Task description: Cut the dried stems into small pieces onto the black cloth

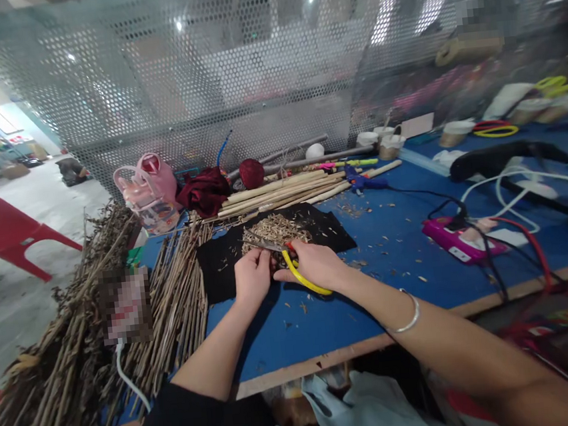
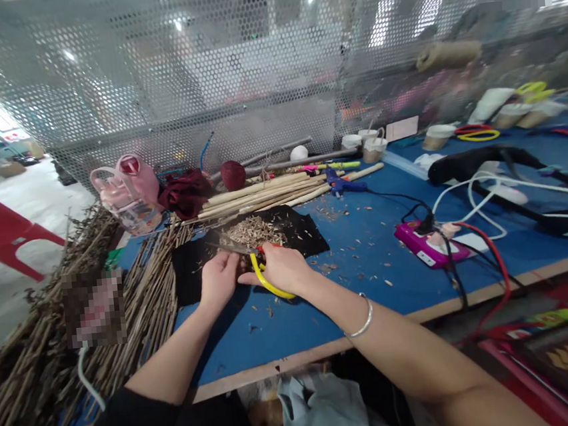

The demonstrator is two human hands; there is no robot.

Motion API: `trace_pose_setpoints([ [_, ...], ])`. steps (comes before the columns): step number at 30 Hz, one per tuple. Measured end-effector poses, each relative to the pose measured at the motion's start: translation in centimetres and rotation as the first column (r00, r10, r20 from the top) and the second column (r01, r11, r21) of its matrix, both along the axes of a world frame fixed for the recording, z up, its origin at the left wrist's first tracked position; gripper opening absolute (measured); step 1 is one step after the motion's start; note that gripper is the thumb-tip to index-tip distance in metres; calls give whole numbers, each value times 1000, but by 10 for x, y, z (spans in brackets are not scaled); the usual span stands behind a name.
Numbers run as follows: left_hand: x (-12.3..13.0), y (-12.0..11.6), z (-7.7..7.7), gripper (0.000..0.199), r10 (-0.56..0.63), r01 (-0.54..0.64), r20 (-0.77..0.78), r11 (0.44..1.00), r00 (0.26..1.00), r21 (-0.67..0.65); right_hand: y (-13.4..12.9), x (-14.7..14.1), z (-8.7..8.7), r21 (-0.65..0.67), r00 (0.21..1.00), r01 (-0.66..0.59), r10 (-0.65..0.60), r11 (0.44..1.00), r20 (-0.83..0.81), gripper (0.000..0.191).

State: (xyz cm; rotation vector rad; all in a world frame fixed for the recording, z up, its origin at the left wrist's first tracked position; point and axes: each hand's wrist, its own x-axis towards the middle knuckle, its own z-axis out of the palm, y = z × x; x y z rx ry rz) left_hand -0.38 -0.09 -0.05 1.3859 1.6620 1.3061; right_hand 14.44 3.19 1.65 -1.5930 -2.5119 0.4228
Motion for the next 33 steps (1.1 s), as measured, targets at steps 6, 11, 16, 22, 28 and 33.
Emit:
trace_pose_setpoints([
  [6, 6, -5, 0, 26, -15, 15, 3, 1000, 1000, -17, -7, 4, -5, 96, 1000, 5, -3, 995, -16, 70],
  [11, 4, -4, -2, 29, 1, -2, -84, 1000, 996, -4, -3, 1, -11, 89, 1000, 30, -30, 996, -3, 71],
  [16, 4, -3, 0, 31, 7, -11, -114, 999, 993, -33, -2, 1, -12, 86, 999, 49, -50, 995, 3, 72],
  [22, 3, -3, 1, 31, 1, -6, -85, 998, 996, -58, -2, 2, -10, 52, 997, 80, -80, 995, -6, 72],
  [28, 4, 4, -11, 31, -34, 48, 157, 995, 987, -88, -1, 2, -7, 13, 995, 97, -97, 995, -37, 70],
  [33, 6, 6, -10, 33, -70, 95, 339, 994, 938, -57, 2, 8, -1, 60, 994, 53, -47, 997, -97, 70],
])
